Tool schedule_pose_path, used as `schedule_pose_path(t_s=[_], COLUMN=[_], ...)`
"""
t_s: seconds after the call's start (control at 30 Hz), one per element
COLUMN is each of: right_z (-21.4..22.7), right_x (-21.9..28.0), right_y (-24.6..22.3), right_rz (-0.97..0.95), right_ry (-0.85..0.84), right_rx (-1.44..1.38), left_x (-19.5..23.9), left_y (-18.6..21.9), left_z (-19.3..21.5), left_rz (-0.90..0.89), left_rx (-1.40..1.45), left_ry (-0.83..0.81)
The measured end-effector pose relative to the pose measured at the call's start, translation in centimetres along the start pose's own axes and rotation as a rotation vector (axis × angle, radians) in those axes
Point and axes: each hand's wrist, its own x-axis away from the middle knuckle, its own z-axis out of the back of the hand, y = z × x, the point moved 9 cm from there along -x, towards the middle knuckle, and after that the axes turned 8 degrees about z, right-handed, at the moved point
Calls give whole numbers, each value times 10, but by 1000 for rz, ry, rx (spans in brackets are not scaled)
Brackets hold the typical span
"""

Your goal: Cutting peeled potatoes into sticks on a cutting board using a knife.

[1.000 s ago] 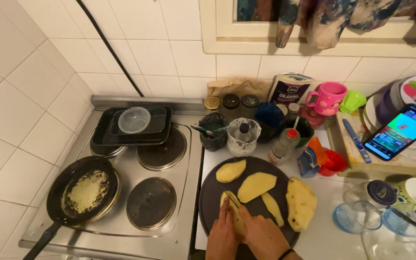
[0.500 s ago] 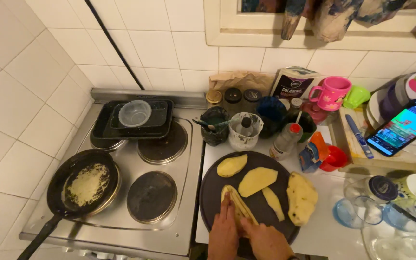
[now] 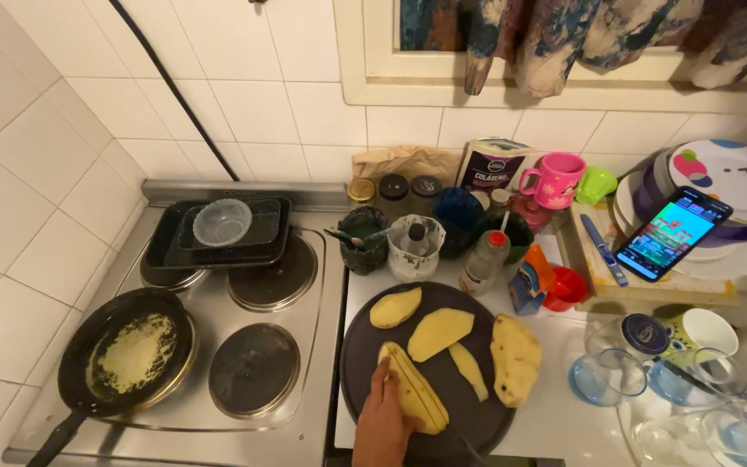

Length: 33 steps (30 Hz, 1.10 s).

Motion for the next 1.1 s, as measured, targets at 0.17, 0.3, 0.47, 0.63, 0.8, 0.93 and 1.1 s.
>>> schedule_pose_path(t_s=[0.17,0.3,0.47,0.63,0.8,0.93,1.1], right_z=[173,257,300,307,323,327,296], right_x=[11,21,27,20,6,0,15], right_y=[-90,-180,-220,-229,-248,-253,-229], right_rz=[-28,162,188,179,234,264,229], right_ry=[16,53,68,59,109,113,23], right_rx=[-58,-63,-52,-100,-66,-80,-135], left_x=[-5,3,3,-2,-2,7,12], left_y=[-29,-14,-13,-20,-17,-2,7], left_z=[-18,-7,-3,-7,-12,-2,3], left_rz=[-111,-230,-76,-81,-87,-152,-107], left_rx=[-10,0,3,-6,-9,-97,-137], left_ry=[100,159,90,131,69,146,137])
